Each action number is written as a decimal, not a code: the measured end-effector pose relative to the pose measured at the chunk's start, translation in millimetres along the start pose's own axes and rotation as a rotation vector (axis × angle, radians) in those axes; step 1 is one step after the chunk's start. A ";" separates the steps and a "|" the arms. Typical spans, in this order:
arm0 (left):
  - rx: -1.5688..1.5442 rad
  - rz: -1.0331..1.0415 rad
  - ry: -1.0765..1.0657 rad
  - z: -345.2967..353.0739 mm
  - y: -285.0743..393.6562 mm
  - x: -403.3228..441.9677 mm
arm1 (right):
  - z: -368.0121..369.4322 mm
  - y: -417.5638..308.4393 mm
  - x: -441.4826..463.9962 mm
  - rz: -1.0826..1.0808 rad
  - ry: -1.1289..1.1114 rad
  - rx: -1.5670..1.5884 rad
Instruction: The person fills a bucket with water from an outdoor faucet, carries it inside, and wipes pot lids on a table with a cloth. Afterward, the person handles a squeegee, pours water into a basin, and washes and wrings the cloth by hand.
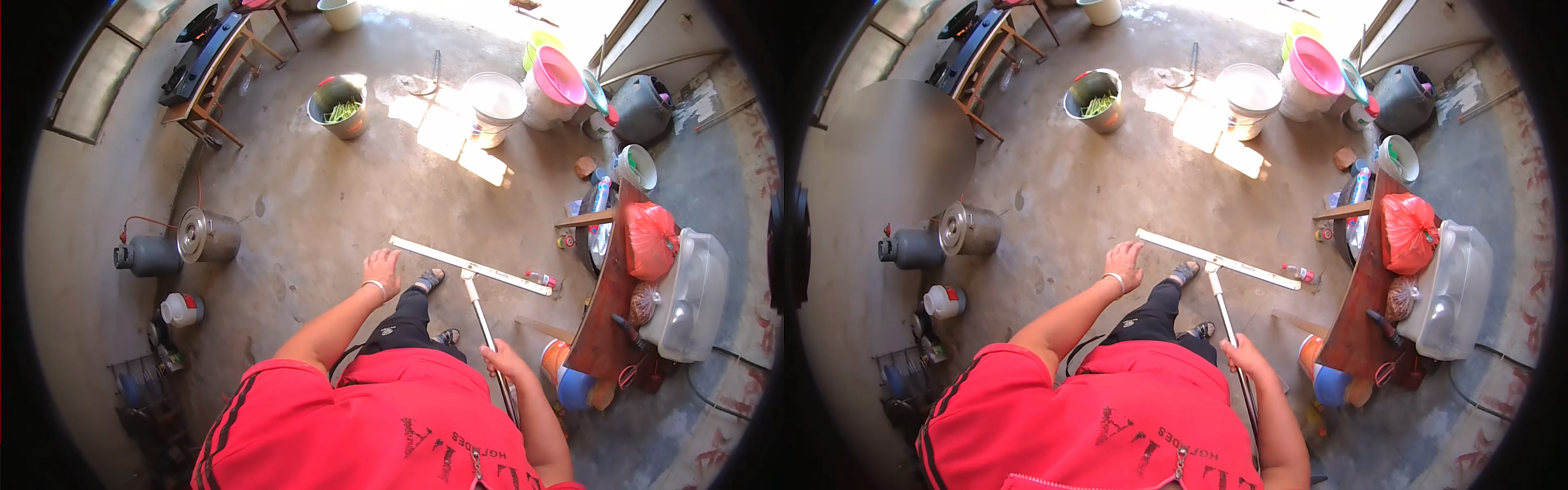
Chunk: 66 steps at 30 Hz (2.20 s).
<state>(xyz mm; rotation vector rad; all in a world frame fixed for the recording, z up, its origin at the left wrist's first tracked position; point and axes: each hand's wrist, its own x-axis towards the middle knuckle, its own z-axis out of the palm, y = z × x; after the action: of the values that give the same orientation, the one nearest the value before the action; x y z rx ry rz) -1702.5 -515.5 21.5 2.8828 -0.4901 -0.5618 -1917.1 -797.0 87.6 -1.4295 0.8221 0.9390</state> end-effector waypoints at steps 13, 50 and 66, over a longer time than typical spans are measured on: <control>-1.084 -0.780 -0.558 86.7 -129.1 -121.5 | -10.5 41.0 49.3 0.364 0.041 -0.097; -1.020 -0.909 -0.393 -27.9 20.9 135.2 | -498.2 -310.5 190.4 0.342 0.154 -0.942; -0.887 -0.519 -0.536 -77.6 180.5 449.7 | -720.2 -377.1 152.2 0.355 0.581 -0.915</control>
<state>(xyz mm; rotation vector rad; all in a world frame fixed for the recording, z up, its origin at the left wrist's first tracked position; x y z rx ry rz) -1330.1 -832.6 -18.9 1.9507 0.4013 -1.2493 -1453.4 -1481.4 110.7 -2.4782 1.1658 1.2725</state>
